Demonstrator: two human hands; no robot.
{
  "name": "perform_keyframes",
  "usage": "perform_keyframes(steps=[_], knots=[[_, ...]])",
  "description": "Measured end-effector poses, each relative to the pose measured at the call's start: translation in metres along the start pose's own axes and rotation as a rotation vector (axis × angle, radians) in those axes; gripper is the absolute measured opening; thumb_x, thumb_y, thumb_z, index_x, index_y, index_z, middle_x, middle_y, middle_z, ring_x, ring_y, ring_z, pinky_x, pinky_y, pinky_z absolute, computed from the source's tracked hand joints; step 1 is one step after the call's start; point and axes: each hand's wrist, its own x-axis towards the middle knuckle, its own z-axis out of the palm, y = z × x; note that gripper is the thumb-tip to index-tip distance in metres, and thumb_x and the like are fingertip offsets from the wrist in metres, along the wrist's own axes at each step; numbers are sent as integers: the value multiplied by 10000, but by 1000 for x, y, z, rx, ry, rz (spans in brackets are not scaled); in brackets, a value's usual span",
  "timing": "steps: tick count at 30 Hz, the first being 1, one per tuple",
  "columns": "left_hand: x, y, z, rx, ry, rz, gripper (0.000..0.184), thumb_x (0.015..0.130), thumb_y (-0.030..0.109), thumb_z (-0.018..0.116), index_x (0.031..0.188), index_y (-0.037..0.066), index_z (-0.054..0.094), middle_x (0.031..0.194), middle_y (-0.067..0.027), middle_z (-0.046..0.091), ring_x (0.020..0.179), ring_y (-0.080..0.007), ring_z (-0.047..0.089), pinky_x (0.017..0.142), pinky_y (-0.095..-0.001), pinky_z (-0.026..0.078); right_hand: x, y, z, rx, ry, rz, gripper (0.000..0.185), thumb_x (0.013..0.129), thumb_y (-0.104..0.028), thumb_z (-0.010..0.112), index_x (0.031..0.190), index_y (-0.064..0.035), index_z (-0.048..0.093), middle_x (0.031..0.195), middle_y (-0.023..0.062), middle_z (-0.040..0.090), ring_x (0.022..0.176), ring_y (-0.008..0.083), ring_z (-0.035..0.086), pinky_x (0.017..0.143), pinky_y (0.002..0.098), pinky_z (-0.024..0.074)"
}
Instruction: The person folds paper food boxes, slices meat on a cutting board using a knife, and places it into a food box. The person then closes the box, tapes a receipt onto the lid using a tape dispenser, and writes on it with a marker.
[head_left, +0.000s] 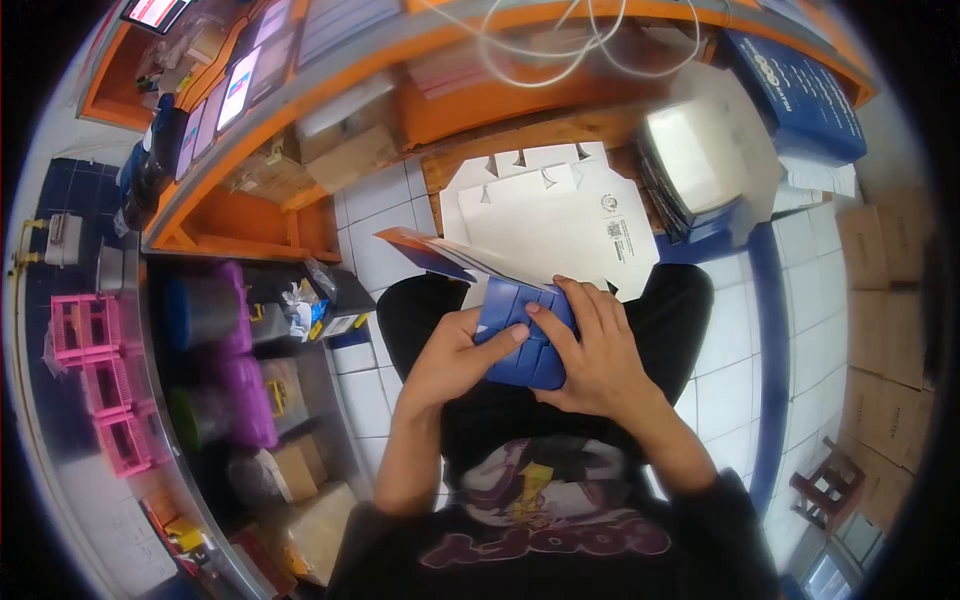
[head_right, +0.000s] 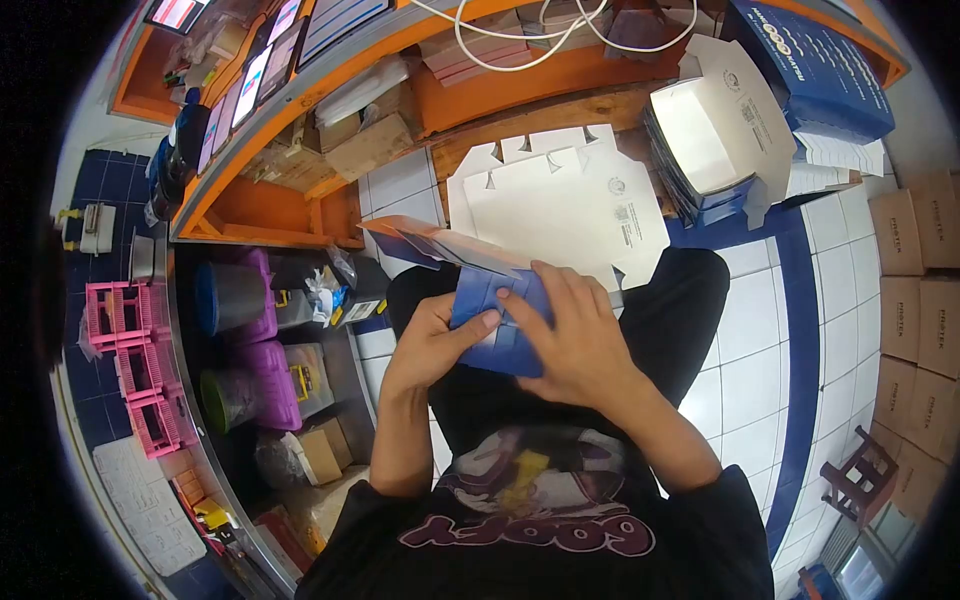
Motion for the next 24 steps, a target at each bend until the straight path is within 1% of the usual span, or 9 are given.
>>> perform_keyframes(steps=[2,9,12,14,15,17,18,20,24], knots=[[-1,-6,-5,52,-9,-25,232,995,130,678,1169,-19,713,1016,-21,716,898,-80,628,812,-260,525,-1,0,0,7,12,-14,964,524,-336,934,1391,-163,550,1450,249,451,1280,427,484,1054,541,395],[-10,0,-1,-16,88,-13,234,976,141,705,1139,-25,720,986,-26,726,870,-83,637,783,-264,533,1,-2,-3,23,15,-28,895,522,-340,938,1310,-114,578,1464,244,451,1299,422,471,1066,547,386],[-10,2,-3,34,96,-44,227,974,148,709,1126,-21,722,966,-21,724,853,-79,633,779,-263,531,1,-3,-1,22,3,-32,875,517,-342,941,1284,-109,589,1465,244,452,1305,422,464,1069,549,381],[-8,2,-5,68,24,-31,226,977,161,709,1114,-18,720,957,-15,721,843,-74,626,778,-263,529,3,-3,0,16,5,-56,865,515,-343,942,1270,-110,591,1466,244,452,1307,422,463,1070,551,379],[-8,4,-5,65,27,-31,226,977,161,709,1114,-18,720,957,-15,721,843,-74,626,778,-263,529,3,-4,0,7,13,-73,854,513,-344,943,1257,-111,593,1467,243,452,1308,421,462,1072,552,378],[-8,9,-4,86,-3,-39,246,974,141,696,1142,-37,713,970,-57,737,864,-93,652,811,-265,531,3,-4,2,7,15,-71,844,514,-345,943,1247,-113,594,1467,242,450,1309,421,461,1073,553,377],[-8,12,-3,84,-4,-38,246,974,141,696,1142,-37,713,970,-57,737,864,-93,652,811,-265,531,3,-4,2,8,17,-68,834,514,-346,942,1237,-116,595,1468,241,449,1310,421,461,1074,554,376],[-9,15,-2,74,-22,-24,210,956,128,726,1106,-18,726,957,-14,719,857,-72,626,783,-261,530,2,-5,1,1,6,-61,825,518,-344,941,1233,-120,596,1465,240,449,1312,422,460,1075,554,376],[-9,5,-5,52,-16,-40,211,926,81,742,1109,-23,729,972,-24,727,875,-84,637,800,-263,533,4,-10,-1,-36,-43,-42,801,528,-342,937,1223,-129,600,1452,239,451,1315,427,458,1076,558,374]])
